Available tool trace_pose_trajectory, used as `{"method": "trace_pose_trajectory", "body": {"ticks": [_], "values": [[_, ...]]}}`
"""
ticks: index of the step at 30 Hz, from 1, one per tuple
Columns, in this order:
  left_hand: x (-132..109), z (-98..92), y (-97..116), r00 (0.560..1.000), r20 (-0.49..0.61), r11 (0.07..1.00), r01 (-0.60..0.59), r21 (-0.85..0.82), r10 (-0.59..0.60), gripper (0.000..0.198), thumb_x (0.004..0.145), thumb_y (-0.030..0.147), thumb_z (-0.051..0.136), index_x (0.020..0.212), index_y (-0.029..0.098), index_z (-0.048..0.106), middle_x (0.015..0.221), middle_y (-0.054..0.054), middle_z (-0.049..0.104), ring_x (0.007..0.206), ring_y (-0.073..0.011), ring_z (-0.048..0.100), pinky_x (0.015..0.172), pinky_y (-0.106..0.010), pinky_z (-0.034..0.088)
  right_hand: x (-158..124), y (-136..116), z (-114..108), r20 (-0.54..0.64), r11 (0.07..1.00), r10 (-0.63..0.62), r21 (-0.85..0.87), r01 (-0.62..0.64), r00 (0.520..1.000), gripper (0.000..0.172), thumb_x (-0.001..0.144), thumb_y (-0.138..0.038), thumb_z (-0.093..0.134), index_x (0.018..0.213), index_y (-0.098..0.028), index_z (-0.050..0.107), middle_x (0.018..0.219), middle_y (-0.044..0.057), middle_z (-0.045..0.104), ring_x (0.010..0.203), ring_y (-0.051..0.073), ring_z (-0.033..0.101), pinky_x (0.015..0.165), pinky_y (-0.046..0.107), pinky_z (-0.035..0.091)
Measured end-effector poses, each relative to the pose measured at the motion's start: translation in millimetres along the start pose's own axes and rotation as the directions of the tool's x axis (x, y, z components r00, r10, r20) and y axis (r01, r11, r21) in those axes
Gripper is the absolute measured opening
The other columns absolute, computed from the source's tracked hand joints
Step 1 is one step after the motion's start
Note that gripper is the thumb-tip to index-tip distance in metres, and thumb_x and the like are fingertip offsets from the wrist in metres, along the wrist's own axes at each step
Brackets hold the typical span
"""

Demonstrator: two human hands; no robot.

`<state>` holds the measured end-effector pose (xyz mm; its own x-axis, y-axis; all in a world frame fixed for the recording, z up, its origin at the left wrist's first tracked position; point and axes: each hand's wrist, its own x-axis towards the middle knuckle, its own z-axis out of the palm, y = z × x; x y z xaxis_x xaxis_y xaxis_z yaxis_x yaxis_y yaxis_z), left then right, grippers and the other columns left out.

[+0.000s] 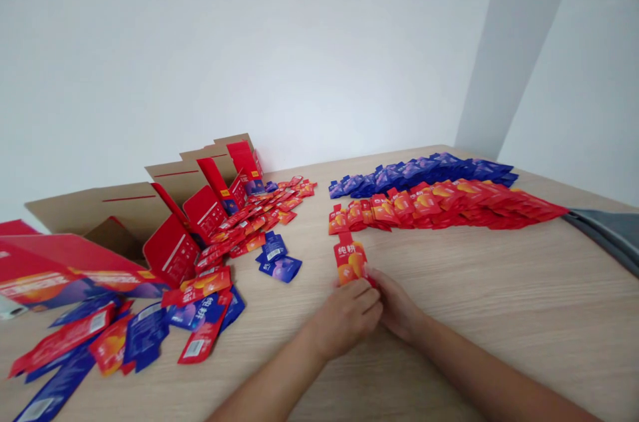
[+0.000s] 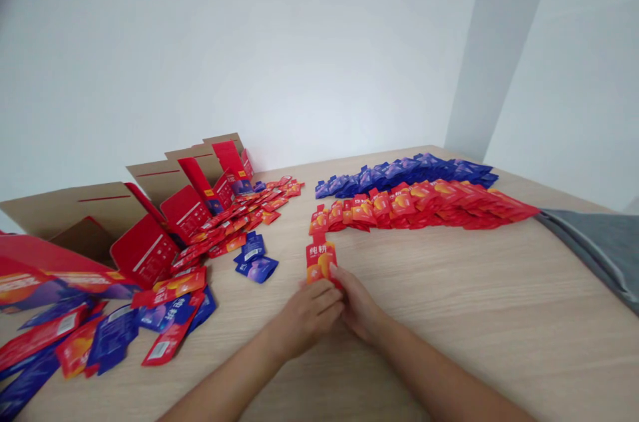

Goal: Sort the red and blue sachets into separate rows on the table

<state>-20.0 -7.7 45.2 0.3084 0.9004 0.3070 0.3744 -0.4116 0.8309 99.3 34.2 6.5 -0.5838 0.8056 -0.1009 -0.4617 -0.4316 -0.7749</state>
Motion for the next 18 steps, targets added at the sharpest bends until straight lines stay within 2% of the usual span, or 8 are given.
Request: {"method": "trace_pose_trajectory", "body": {"ticks": [3,6,8,9,11,13,15,18], "values": [[-2,6.4,-7,0.968,0.160,0.958,-0.222,0.179,0.195,0.030,0.081,0.014,0.044,0.101,0.026,0.064,0.107,-0.010,0.064,0.106,-0.0267,0.054,0.098,-0.043,0.039,2,-3,-3,-0.115,0.997,-0.078,-0.031,0.075,0.990,0.035,0.061,-0.042,0.071,0.077,-0.015,0.057,0.072,0.005,0.065,0.065,0.014,0.061,0.059,0.023,0.049],[6,-6.0,-17,0.968,-0.216,0.962,-0.070,0.263,0.130,0.028,0.079,0.020,0.049,0.107,0.021,0.056,0.106,-0.011,0.061,0.099,-0.0236,0.055,0.091,-0.041,0.043,6,-4,-8,-0.198,0.978,-0.163,-0.161,0.131,0.967,0.042,0.065,-0.053,0.065,0.081,-0.017,0.052,0.062,0.001,0.062,0.048,0.012,0.056,0.042,0.021,0.045],[12,-9.7,-25,0.924,-0.369,0.978,0.159,0.136,-0.099,0.025,0.076,0.031,0.055,0.098,0.019,0.054,0.089,-0.007,0.063,0.078,-0.0186,0.059,0.073,-0.034,0.048,9,-3,-11,-0.228,0.951,-0.167,-0.292,0.096,0.959,0.044,0.070,-0.060,0.056,0.082,-0.018,0.049,0.048,-0.004,0.054,0.032,0.008,0.043,0.030,0.017,0.032],[14,-9.0,-30,0.910,-0.328,0.960,0.277,0.031,-0.252,0.027,0.074,0.039,0.056,0.092,0.019,0.053,0.076,-0.004,0.062,0.063,-0.0153,0.057,0.061,-0.029,0.048,10,-2,-12,-0.239,0.933,-0.173,-0.351,0.081,0.955,0.045,0.071,-0.062,0.054,0.081,-0.019,0.048,0.042,-0.007,0.049,0.027,0.006,0.035,0.027,0.016,0.025],[17,-4.2,-36,0.864,-0.081,0.863,0.482,-0.154,-0.497,0.035,0.072,0.052,0.053,0.081,0.019,0.049,0.053,0.002,0.056,0.038,-0.0100,0.045,0.039,-0.022,0.037,12,0,-13,-0.249,0.900,-0.212,-0.427,0.090,0.945,0.044,0.071,-0.062,0.053,0.080,-0.019,0.047,0.035,-0.011,0.038,0.025,0.004,0.026,0.026,0.015,0.016],[20,0.5,-37,0.817,0.104,0.775,0.573,-0.268,-0.568,0.039,0.069,0.059,0.052,0.074,0.020,0.045,0.041,0.006,0.049,0.028,-0.0073,0.035,0.031,-0.018,0.024,13,0,-13,-0.240,0.883,-0.254,-0.452,0.124,0.937,0.043,0.071,-0.061,0.054,0.080,-0.019,0.048,0.035,-0.012,0.034,0.026,0.004,0.024,0.027,0.016,0.016],[27,1.1,-32,0.834,0.104,0.764,0.541,-0.353,-0.543,0.038,0.067,0.056,0.055,0.073,0.020,0.045,0.038,0.008,0.048,0.026,-0.0056,0.031,0.030,-0.017,0.019,13,-3,-13,-0.266,0.890,-0.282,-0.432,0.147,0.922,0.042,0.073,-0.060,0.053,0.078,-0.019,0.048,0.036,-0.011,0.033,0.027,0.005,0.024,0.028,0.017,0.016],[56,-4.9,-20,0.888,-0.008,0.817,0.419,-0.396,-0.459,0.032,0.069,0.050,0.056,0.070,0.020,0.043,0.037,0.009,0.046,0.025,-0.0039,0.028,0.030,-0.016,0.017,14,-8,-14,-0.351,0.916,-0.330,-0.345,0.207,0.876,0.044,0.075,-0.063,0.047,0.073,-0.019,0.045,0.038,-0.010,0.036,0.029,0.005,0.027,0.029,0.018,0.018]]}}
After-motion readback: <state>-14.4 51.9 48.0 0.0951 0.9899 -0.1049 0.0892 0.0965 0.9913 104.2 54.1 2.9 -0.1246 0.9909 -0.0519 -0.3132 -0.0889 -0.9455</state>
